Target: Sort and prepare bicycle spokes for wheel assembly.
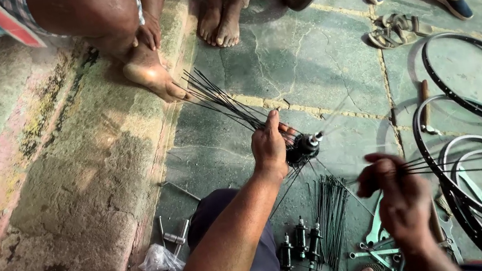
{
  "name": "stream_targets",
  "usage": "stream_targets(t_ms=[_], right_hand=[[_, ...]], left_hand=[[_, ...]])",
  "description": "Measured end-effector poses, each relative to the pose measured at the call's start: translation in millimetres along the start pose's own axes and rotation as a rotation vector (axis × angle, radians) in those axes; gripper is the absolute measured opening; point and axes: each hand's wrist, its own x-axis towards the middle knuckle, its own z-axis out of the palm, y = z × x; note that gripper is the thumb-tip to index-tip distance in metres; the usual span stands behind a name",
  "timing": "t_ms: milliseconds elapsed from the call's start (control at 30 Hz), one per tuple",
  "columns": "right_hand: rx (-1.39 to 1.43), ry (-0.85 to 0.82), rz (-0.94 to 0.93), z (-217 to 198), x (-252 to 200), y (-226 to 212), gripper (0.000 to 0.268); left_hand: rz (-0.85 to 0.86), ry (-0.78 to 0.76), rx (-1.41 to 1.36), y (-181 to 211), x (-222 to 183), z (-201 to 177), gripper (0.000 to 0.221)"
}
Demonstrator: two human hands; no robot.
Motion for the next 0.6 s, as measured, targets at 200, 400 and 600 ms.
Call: stream_targets(t_ms=[200, 400, 600], right_hand=[[0.308, 0.147, -0.130, 6.7, 5.7, -25.0, 0.034], [0.347, 0.093, -0.199, 39.8, 9.8, -18.3, 0.036], [0.272, 0.115, -0.157, 46.1, 7.5, -30.0, 0.039]], left_hand=[[-0.030, 0.003, -0.021, 1.7, 0.7, 6.5, 0.052], [-0.024, 0.014, -0.006, 0.8, -2.0, 5.0, 0.051], [-0.024, 0.019, 0.052, 5.4, -6.8, 5.1, 0.053]])
